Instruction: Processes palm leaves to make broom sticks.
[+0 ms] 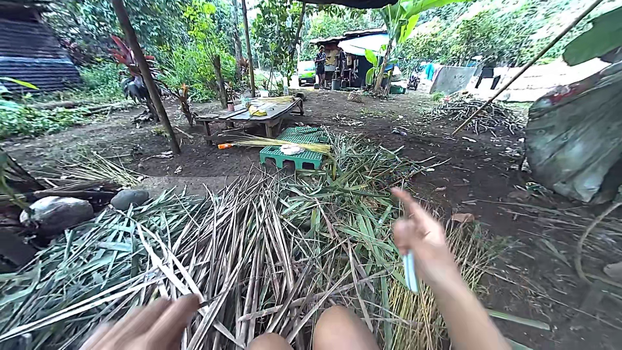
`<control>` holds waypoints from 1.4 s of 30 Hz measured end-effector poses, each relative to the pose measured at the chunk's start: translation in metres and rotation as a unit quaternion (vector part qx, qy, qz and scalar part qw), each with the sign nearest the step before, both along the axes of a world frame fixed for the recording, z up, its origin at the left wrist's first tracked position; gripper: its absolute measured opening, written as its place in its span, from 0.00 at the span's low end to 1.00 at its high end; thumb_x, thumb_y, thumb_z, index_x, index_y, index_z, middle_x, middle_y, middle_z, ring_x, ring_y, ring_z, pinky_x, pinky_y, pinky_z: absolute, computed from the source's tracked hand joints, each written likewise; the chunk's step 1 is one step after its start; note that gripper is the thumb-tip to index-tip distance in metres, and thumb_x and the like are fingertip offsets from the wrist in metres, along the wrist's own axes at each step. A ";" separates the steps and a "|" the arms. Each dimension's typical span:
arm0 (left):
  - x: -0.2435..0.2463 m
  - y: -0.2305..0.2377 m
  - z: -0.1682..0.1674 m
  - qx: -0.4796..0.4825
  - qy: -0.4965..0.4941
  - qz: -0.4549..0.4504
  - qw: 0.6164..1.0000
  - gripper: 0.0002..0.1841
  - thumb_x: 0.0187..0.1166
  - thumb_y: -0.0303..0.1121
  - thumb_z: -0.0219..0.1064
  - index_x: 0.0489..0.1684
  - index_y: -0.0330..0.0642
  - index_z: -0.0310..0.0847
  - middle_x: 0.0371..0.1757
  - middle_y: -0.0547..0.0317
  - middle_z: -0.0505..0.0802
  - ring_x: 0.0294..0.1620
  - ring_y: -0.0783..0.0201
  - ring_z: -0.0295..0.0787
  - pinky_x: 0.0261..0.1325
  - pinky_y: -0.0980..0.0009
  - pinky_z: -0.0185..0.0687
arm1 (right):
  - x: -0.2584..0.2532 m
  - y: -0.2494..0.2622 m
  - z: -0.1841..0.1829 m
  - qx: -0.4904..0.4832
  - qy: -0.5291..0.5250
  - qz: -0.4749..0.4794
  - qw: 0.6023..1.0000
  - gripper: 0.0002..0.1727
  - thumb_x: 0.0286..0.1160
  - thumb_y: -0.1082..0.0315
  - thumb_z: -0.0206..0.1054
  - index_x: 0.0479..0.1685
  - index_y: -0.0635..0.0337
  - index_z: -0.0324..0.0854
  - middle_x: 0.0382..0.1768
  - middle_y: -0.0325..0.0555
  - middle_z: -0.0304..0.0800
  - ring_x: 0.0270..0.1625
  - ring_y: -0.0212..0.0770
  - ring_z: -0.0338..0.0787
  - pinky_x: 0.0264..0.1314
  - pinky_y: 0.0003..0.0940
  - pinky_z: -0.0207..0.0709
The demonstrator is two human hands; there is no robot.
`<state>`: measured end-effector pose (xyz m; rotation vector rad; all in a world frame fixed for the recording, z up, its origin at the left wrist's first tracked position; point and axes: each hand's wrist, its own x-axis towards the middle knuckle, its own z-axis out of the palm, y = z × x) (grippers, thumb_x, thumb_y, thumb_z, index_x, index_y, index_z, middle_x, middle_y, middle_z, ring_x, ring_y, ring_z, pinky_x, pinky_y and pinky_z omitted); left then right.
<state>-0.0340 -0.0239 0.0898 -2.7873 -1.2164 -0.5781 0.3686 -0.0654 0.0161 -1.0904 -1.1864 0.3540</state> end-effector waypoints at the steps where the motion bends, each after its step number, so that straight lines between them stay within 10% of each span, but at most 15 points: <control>1: 0.018 -0.001 0.003 0.044 0.026 0.000 0.999 0.13 0.88 0.25 0.54 0.49 0.29 0.87 0.38 0.31 0.91 0.41 0.29 0.89 0.47 0.31 0.75 | -0.024 0.001 0.002 0.001 -0.124 0.005 0.992 0.38 0.75 0.54 0.70 0.81 0.68 0.70 0.18 0.23 0.74 0.18 0.15 0.68 0.21 0.13 0.64; 4: 0.056 -0.005 0.009 0.188 0.059 -0.011 0.980 0.10 0.81 0.23 0.60 0.44 0.43 0.89 0.41 0.44 0.91 0.48 0.39 0.89 0.60 0.35 0.66 | -0.080 0.002 0.005 -0.001 -0.340 -0.003 0.940 0.25 0.73 0.49 0.72 0.64 0.55 0.90 0.26 0.40 0.87 0.20 0.31 0.78 0.22 0.28 0.74; 7: 0.073 0.001 0.014 0.292 0.024 -0.008 0.956 0.10 0.83 0.28 0.61 0.45 0.52 0.89 0.51 0.50 0.91 0.63 0.43 0.85 0.69 0.34 0.59 | -0.104 0.004 0.004 -0.026 -0.342 0.070 0.937 0.11 0.72 0.66 0.70 0.47 0.59 0.93 0.34 0.46 0.93 0.27 0.37 0.87 0.31 0.35 0.83; 10: 0.079 0.022 0.004 0.354 -0.117 -0.016 0.928 0.10 0.88 0.41 0.60 0.58 0.55 0.83 0.67 0.47 0.84 0.80 0.40 0.68 0.80 0.35 0.45 | -0.114 0.012 0.001 -0.012 -0.290 0.092 0.953 0.09 0.75 0.68 0.68 0.42 0.64 0.91 0.30 0.47 0.91 0.27 0.34 0.85 0.32 0.28 0.80; 12: 0.084 0.029 -0.010 0.279 -0.246 -0.043 0.927 0.18 0.88 0.50 0.59 0.69 0.55 0.75 0.78 0.53 0.74 0.88 0.56 0.57 0.85 0.54 0.48 | -0.118 0.019 0.003 0.017 -0.235 0.071 0.969 0.11 0.79 0.66 0.66 0.41 0.65 0.91 0.25 0.43 0.88 0.23 0.25 0.80 0.29 0.17 0.74; 15: 0.100 0.025 -0.039 -0.003 -0.362 -0.126 0.924 0.31 0.87 0.48 0.62 0.77 0.29 0.67 0.75 0.41 0.80 0.77 0.63 0.76 0.74 0.63 0.76 | -0.119 0.030 0.015 0.074 -0.162 0.024 0.984 0.13 0.81 0.65 0.65 0.42 0.68 0.90 0.21 0.35 0.83 0.20 0.15 0.72 0.24 0.10 0.66; 19: 0.133 0.023 -0.063 -0.173 -0.354 -0.197 0.898 0.29 0.91 0.43 0.52 0.78 0.25 0.68 0.65 0.46 0.88 0.69 0.64 0.84 0.73 0.64 0.78 | -0.116 0.038 0.041 0.111 -0.069 0.046 0.990 0.11 0.82 0.68 0.63 0.44 0.67 0.87 0.23 0.26 0.81 0.20 0.12 0.74 0.22 0.09 0.70; 23: 0.150 0.032 -0.067 -0.107 -0.428 -0.204 0.874 0.20 0.94 0.41 0.48 0.42 0.38 0.83 0.27 0.69 0.83 0.28 0.85 0.76 0.35 0.87 0.73 | -0.117 0.035 0.046 0.072 0.065 0.201 0.975 0.07 0.84 0.72 0.58 0.48 0.61 0.82 0.23 0.21 0.81 0.20 0.14 0.75 0.21 0.10 0.70; 28: 0.122 0.030 -0.060 -0.097 -0.344 -0.168 0.919 0.18 0.91 0.35 0.51 0.39 0.38 0.88 0.23 0.66 0.85 0.22 0.83 0.74 0.30 0.84 0.70 | -0.092 0.031 0.031 0.009 0.131 0.465 0.876 0.41 0.84 0.39 0.53 0.88 0.61 0.59 0.23 0.20 0.80 0.22 0.15 0.73 0.29 0.13 0.68; 37: 0.069 0.020 -0.050 -0.475 -0.288 -0.290 0.779 0.21 0.94 0.31 0.43 0.45 0.37 0.87 0.17 0.84 0.73 0.18 0.91 0.62 0.23 0.89 0.56 | -0.078 0.025 0.023 0.030 0.148 0.504 0.850 0.23 0.89 0.55 0.57 0.74 0.57 0.79 0.22 0.20 0.83 0.24 0.15 0.78 0.30 0.13 0.73; 42: 0.075 0.007 -0.045 -0.295 -0.259 -0.220 0.893 0.18 0.93 0.31 0.49 0.56 0.29 0.85 0.26 0.64 0.86 0.24 0.79 0.76 0.31 0.79 0.74 | -0.083 0.019 0.021 0.034 0.148 0.492 0.857 0.22 0.90 0.56 0.57 0.73 0.58 0.79 0.21 0.18 0.78 0.23 0.13 0.74 0.29 0.11 0.69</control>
